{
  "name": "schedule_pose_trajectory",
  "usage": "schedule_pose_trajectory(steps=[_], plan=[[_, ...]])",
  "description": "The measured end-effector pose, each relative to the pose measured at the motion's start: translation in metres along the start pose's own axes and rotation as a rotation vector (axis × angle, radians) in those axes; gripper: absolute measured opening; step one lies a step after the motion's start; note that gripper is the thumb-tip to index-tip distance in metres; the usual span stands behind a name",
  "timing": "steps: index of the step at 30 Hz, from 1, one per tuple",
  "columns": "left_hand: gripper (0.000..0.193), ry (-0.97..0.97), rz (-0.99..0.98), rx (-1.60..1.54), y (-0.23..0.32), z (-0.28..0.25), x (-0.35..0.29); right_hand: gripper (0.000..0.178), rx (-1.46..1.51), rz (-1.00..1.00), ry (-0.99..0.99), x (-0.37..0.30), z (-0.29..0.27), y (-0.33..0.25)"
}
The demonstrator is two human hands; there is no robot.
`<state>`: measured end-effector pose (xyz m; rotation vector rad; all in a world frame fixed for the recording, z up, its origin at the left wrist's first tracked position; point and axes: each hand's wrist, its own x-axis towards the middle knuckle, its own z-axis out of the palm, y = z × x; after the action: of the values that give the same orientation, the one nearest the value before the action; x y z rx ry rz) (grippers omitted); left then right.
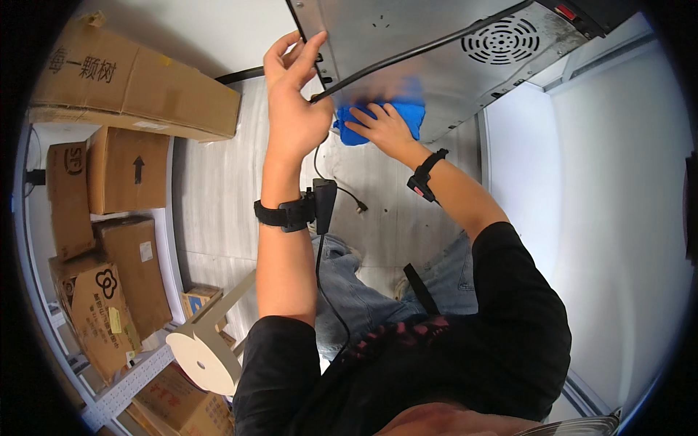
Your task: The person uses a screwdriver to fasten screws into the back panel of a black electronic device, then wipes the device with a blue cloth. The person continues to tighten screws and wipe the device surface.
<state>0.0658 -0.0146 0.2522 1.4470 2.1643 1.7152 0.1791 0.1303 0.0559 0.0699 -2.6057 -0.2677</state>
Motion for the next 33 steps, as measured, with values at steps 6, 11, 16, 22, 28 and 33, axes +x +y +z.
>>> schedule_pose_trajectory(steps=[6,11,16,22,28,33], plan=[[0.077,0.036,-0.002,0.021,0.002,0.001,0.001,0.042,-0.118,0.031,0.218,-0.004,-0.063,0.041],[0.076,0.033,-0.031,0.006,0.005,-0.001,0.002,0.045,-0.219,0.072,0.364,-0.021,-0.089,0.065],[0.079,0.034,-0.052,-0.008,0.008,0.003,0.002,0.054,-0.192,0.076,0.156,-0.067,-0.049,0.067],[0.080,0.020,-0.075,0.003,0.006,0.002,0.000,0.049,-0.151,0.067,0.164,-0.067,-0.064,0.075],[0.078,0.016,-0.050,0.019,0.006,0.000,-0.002,0.046,-0.228,0.057,0.380,-0.047,-0.108,0.094],[0.079,0.007,-0.075,-0.007,0.008,0.004,0.000,0.049,-0.114,0.119,0.191,-0.080,-0.064,0.078]])
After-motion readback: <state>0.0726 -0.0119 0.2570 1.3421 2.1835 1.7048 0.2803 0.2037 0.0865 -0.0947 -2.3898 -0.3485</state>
